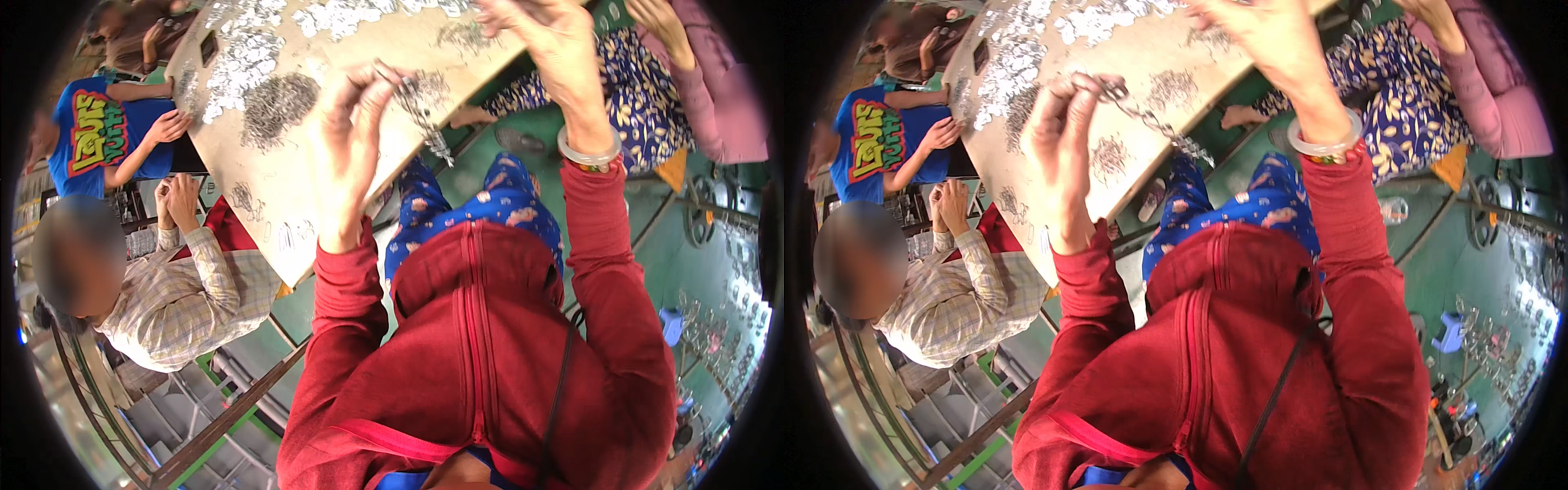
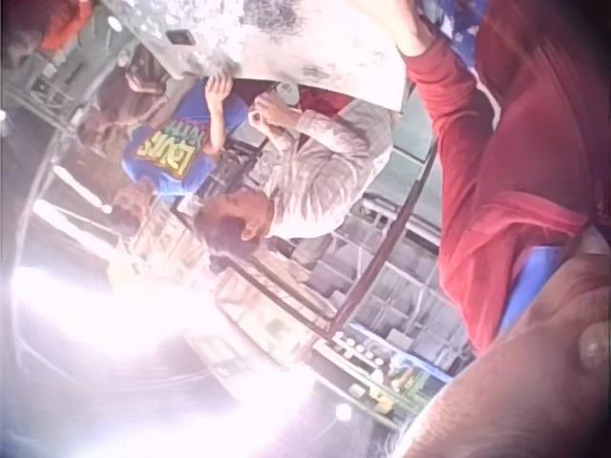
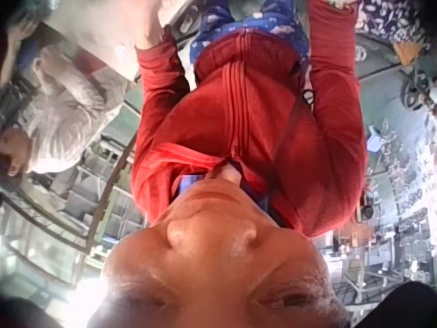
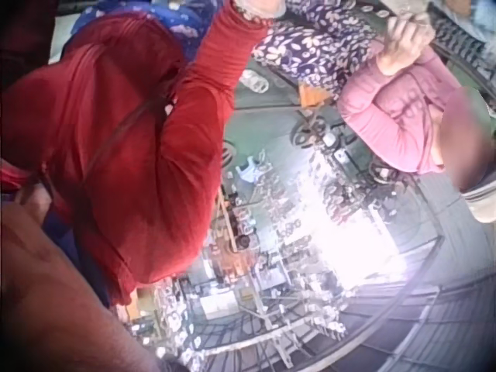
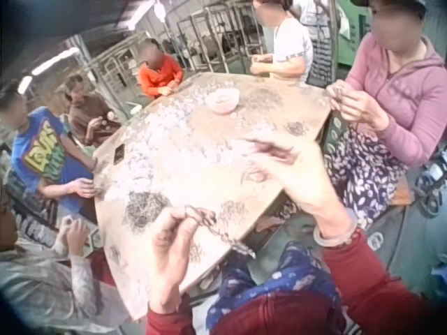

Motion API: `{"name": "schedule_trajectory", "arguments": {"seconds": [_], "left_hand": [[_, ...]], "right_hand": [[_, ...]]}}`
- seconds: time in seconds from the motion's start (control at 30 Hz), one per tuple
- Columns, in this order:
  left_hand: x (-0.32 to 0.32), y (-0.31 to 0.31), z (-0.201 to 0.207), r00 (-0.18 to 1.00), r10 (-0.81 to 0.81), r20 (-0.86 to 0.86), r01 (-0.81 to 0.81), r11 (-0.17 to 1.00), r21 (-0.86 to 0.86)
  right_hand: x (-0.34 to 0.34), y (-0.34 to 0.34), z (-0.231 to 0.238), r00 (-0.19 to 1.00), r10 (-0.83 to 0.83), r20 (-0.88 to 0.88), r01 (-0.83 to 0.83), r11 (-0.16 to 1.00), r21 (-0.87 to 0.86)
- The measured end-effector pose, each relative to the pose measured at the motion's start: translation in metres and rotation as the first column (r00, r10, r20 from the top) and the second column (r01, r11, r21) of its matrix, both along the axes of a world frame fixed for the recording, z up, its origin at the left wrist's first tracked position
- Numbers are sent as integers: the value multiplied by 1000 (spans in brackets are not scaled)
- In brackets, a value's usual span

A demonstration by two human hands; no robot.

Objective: The person joins metal rings and decorative metal pieces by hand to form chains, then hangs the chains onto a larger frame alongside other people.

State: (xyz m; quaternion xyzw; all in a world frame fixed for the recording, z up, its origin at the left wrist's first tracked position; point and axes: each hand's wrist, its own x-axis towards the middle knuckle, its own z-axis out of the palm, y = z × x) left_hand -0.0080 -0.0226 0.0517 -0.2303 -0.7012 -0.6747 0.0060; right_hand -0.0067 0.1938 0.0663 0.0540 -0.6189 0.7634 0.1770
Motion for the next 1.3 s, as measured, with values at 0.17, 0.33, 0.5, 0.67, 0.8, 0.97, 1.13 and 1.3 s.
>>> {"name": "schedule_trajectory", "arguments": {"seconds": [0.17, 0.33, 0.5, 0.67, 0.8, 0.97, 1.13, 1.3], "left_hand": [[10, -1, -14, 994, 24, 110, -21, 999, -28], [12, -12, -41, 998, 57, -30, -58, 997, -51], [13, 4, -44, 992, -123, -37, 123, 992, -6], [14, -6, -57, 993, -72, -91, 75, 997, 28], [18, -1, -62, 998, -61, 5, 60, 998, 13], [22, 9, -61, 996, -93, 6, 93, 995, -23], [29, 8, -55, 997, -71, -38, 68, 995, -69], [39, 0, -54, 985, 22, -170, -34, 997, -68]], "right_hand": [[-69, 42, -28, 996, -79, -36, 86, 928, 363], [-166, 12, -128, 992, -103, 69, -14, 459, 888], [-213, 33, -189, 966, 107, -237, 194, 310, 931], [-227, 3, -150, 970, 212, -117, 62, 250, 966], [-209, -11, -148, 953, 101, -285, 240, 317, 918], [-188, -14, -170, 939, 122, -320, 271, 306, 913], [-199, 4, -186, 980, 13, -197, 167, 475, 864], [-94, -37, -77, 954, 222, 202, -269, 932, 245]]}}
